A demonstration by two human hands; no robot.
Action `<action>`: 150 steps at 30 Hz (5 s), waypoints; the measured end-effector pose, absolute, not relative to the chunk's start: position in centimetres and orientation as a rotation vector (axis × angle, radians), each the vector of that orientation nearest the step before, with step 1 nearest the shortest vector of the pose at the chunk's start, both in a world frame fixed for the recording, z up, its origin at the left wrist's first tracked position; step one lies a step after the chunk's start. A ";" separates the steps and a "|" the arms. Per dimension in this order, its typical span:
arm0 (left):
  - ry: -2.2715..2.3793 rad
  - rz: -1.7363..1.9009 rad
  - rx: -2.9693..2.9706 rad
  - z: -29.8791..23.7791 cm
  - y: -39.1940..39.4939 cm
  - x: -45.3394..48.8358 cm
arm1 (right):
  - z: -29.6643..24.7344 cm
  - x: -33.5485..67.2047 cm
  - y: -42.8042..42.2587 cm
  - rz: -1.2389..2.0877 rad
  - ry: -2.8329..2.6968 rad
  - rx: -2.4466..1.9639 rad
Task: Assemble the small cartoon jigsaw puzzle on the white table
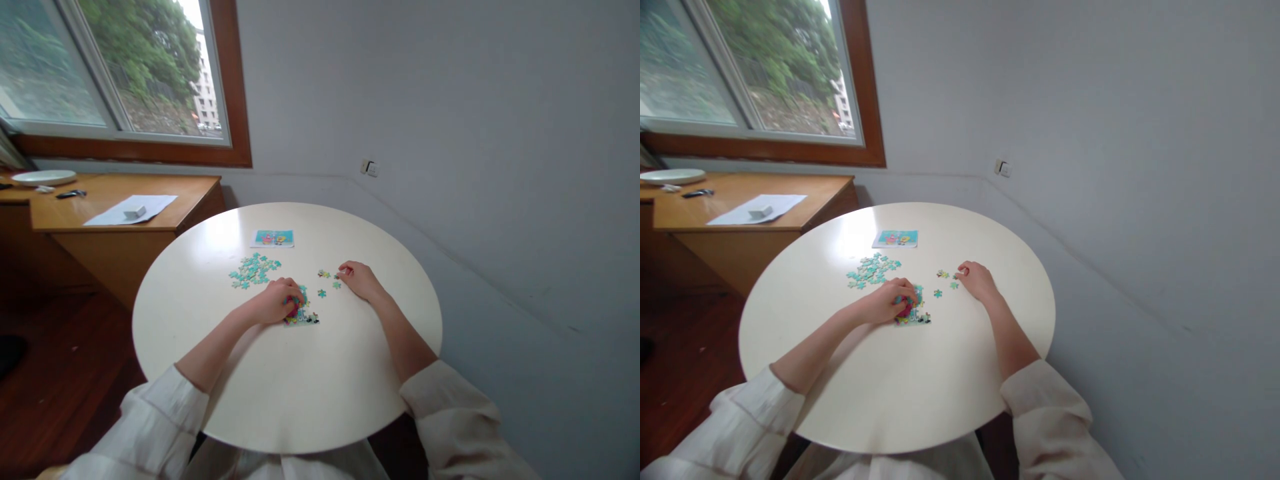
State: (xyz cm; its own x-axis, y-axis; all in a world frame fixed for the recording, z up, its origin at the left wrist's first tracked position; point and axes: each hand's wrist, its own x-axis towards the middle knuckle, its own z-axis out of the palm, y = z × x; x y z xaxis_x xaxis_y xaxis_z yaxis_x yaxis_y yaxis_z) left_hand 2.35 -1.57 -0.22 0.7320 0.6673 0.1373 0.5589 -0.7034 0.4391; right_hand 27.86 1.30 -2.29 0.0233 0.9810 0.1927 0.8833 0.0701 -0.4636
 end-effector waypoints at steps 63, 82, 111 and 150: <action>1.017 0.483 2.554 -0.7 -0.9 2.4 | 0.0 22.3 -1.8 1.289 -1.894 -1.157; 1.037 0.476 2.528 0.0 -1.4 2.6 | -0.2 21.3 -2.4 1.166 -2.091 -1.192; 1.042 0.461 2.540 -0.3 -1.1 2.6 | 0.7 21.2 -3.0 0.823 -2.209 -1.227; 1.000 0.373 2.350 0.7 -2.1 2.4 | -0.1 27.6 0.4 0.345 -1.593 -1.630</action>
